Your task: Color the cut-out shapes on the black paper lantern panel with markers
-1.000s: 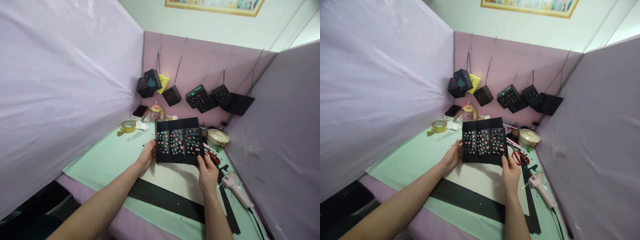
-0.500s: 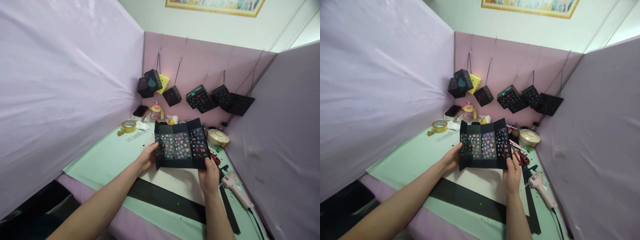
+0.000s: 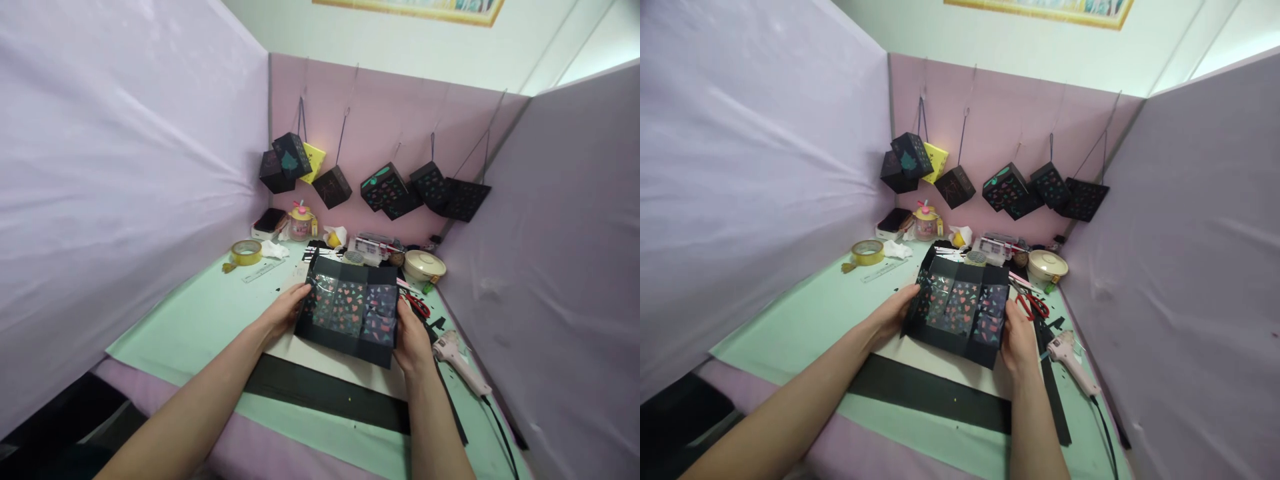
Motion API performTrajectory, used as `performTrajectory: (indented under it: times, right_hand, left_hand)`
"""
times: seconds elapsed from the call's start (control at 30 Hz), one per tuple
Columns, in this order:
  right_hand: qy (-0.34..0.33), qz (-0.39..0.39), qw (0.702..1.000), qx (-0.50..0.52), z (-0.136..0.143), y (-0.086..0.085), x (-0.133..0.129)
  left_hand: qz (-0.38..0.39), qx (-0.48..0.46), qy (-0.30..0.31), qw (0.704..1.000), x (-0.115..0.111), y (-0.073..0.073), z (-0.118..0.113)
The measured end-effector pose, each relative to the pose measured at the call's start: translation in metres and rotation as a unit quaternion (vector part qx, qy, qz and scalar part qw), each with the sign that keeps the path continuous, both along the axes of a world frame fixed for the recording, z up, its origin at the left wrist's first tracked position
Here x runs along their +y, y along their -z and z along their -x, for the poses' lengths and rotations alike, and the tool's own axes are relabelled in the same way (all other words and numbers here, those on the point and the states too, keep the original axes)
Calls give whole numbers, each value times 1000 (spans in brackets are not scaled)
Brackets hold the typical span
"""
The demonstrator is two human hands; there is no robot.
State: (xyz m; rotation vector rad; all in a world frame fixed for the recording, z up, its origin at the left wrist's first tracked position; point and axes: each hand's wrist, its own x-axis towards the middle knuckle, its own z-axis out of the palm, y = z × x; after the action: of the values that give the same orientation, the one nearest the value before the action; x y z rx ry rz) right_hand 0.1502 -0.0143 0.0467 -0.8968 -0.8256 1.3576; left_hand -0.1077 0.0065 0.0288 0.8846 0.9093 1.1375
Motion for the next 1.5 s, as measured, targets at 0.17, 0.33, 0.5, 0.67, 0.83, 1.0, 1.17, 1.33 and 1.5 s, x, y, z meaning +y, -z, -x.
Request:
performTrajectory:
  times: [0.17,0.33,0.5,0.67,0.83,1.0,1.17,1.33,1.5]
  right_hand:
    - [7,39,999,-34,-1,10,2]
    - [68,2,990,-121,0,14,2]
    - [14,-70,961,-268,-2,17,1]
    - [-66,-102,906,-405,-5,23,1]
    - [-30,-168,825,-539,-6,21,-2]
    - [4,-261,692,-673,2,15,-17]
    - [-75,-280,632,-719,14,22,-40]
    - [-132,-252,668,-688,20,27,-49]
    - [-154,-211,705,-660,21,27,-48]
  left_hand:
    - [-16,19,-18,1000,1,-2,1]
    - [-52,120,-52,990,9,-5,9]
    - [-100,285,-45,952,26,-27,25]
    - [-147,357,-5,922,42,-46,23]
    - [-290,536,-95,787,2,-51,-9]
    - [-359,612,40,703,-68,-27,-42]
    - [-344,659,49,667,-83,9,-32]
    - [-353,644,58,676,-81,18,-16]
    - [-311,615,46,723,-83,13,-16]
